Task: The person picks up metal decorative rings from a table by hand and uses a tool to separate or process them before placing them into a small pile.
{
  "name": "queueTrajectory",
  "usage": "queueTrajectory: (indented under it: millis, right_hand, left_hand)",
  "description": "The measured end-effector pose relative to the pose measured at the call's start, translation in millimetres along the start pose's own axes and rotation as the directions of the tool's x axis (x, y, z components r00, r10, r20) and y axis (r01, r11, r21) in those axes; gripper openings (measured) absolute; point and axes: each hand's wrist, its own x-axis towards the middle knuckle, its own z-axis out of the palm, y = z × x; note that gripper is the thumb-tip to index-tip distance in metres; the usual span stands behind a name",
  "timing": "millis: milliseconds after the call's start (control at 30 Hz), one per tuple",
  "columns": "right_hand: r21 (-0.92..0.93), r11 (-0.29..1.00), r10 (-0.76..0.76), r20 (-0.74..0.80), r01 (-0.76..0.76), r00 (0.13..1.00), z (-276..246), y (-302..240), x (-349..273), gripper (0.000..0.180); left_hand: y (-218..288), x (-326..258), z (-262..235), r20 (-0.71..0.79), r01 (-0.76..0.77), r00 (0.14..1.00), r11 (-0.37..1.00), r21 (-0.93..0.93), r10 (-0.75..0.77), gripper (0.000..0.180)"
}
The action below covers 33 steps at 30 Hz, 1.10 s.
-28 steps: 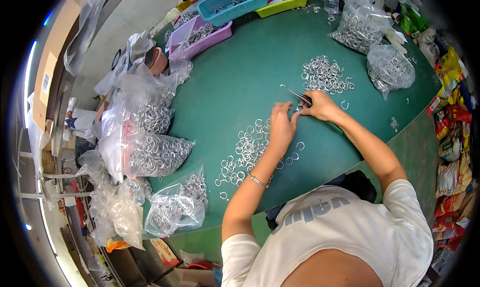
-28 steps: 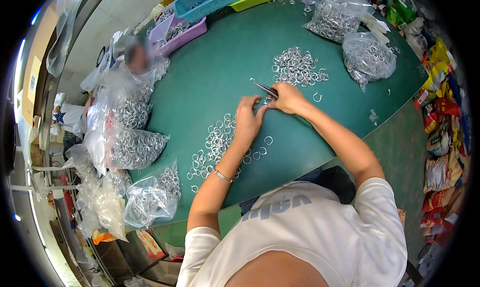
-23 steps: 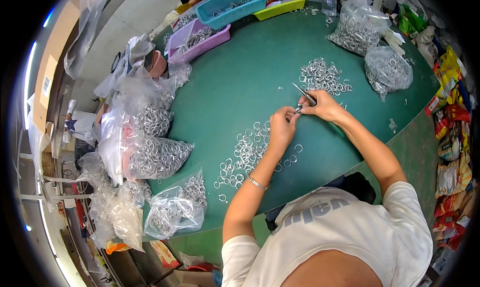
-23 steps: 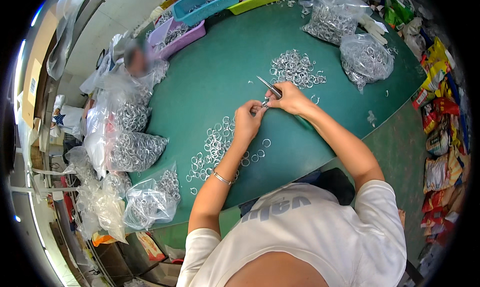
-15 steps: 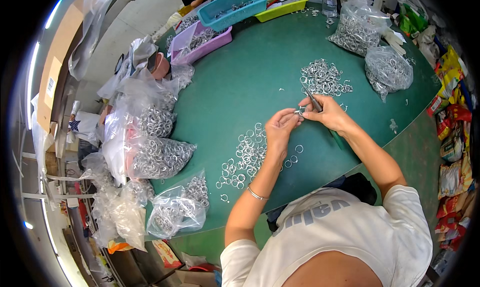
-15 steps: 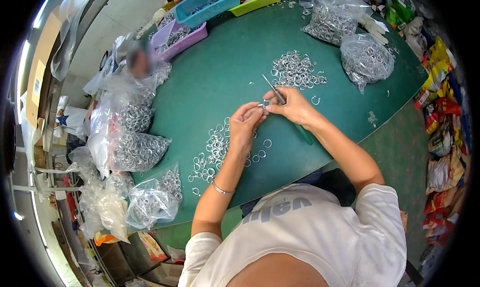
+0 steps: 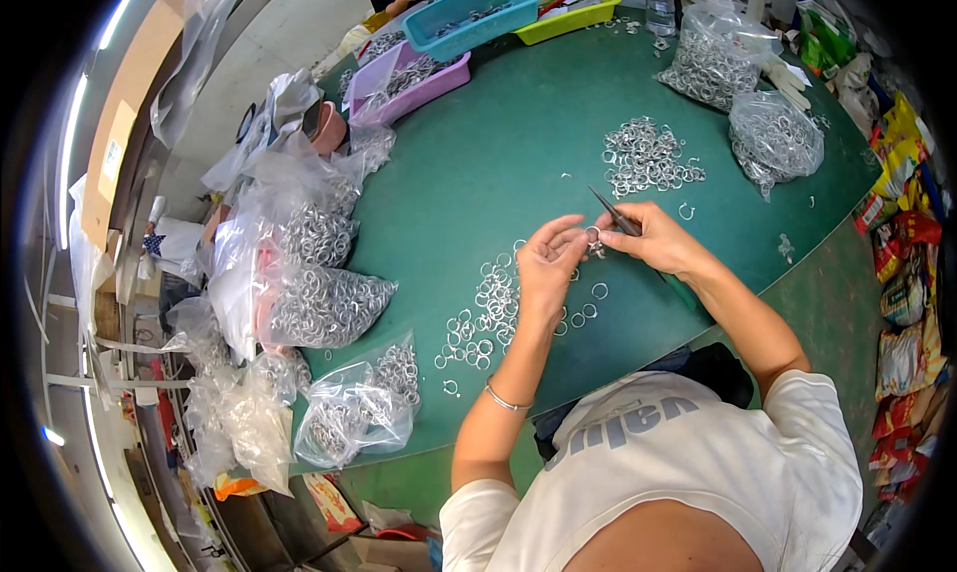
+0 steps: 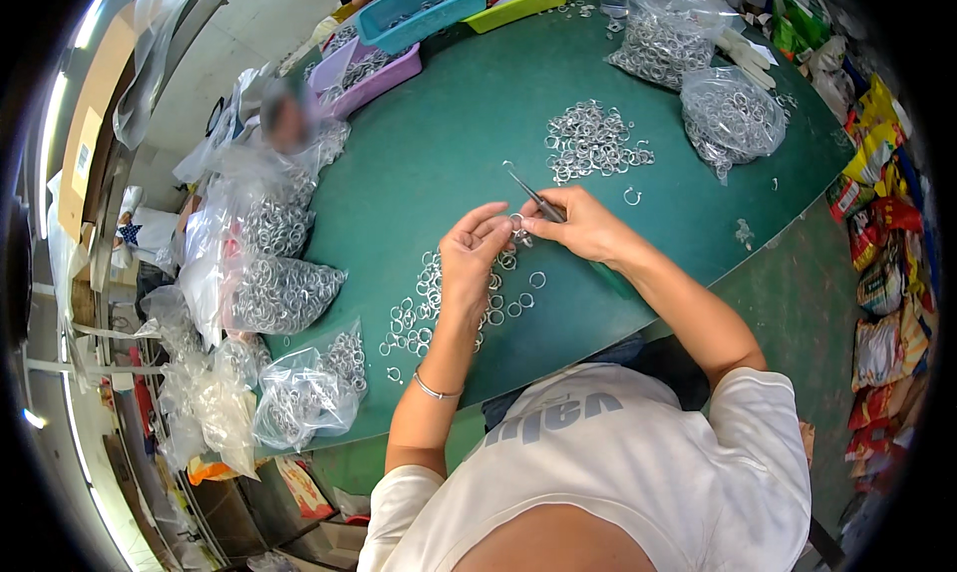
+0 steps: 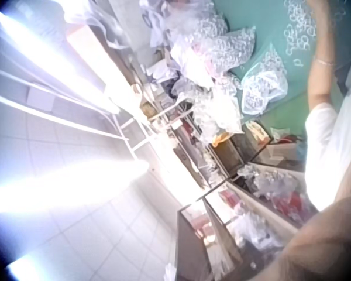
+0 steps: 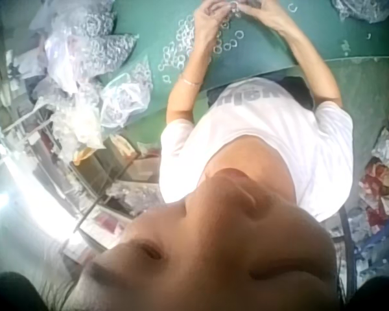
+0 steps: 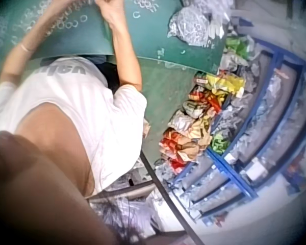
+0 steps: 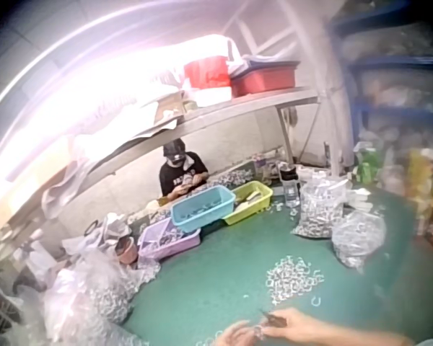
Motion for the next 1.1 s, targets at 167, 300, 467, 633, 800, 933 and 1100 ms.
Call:
queueTrajectory:
  millis: [167, 300, 467, 633, 800, 933, 1100]
  right_hand:
    - [0.271, 0.928, 0.215, 0.164, -0.254, 0.963, -3.6, 6.7, -0.7, 0.01]
    - [0.518, 0.771, 0.263, 0.27, -0.37, 0.926, -2.4, 8.2, -1.9, 0.01]
    - [0.555, 0.714, 0.275, 0.338, -0.427, 0.9, 0.1, 9.0, -5.0, 0.011]
    - [0.32, 0.912, 0.204, 0.191, -0.257, 0.96, 0.9, 5.5, -9.3, 0.017]
    - [-0.064, 0.995, -0.072, -0.025, 0.071, 0.997, 14.5, -5.6, -20.0, 0.018]
    - [-0.048, 0.998, -0.055, -0.125, 0.049, 0.991, 18.1, -1.1, -21.5, 0.02]
    - [-0.119, 0.992, 0.033, -0.032, -0.036, 0.999, 17.9, -13.5, -23.6, 0.013]
  left_hand:
    - [9.6, -5.2, 1.2, 0.03, 0.126, 0.991, 0.989, 0.075, -0.129, 0.018]
    - [14.3, -9.8, -0.8, 0.189, -0.254, 0.961, 0.915, 0.314, 0.201, 0.019]
    - [13.2, -10.6, -4.8, 0.167, -0.318, 0.948, 0.766, 0.559, 0.272, 0.017]
    - [14.0, -15.4, -0.3, 0.065, -0.34, 0.922, 0.717, 0.608, 0.382, 0.01]
    - [18.2, -21.4, 5.9, 0.097, -0.382, 0.892, 0.62, 0.685, 0.442, 0.01]
    - [22.9, -26.8, 13.4, 0.128, -0.413, 0.859, 0.524, 0.745, 0.495, 0.011]
    - [22.6, -30.3, 14.6, 0.131, -0.437, 0.834, 0.496, 0.751, 0.536, 0.013]
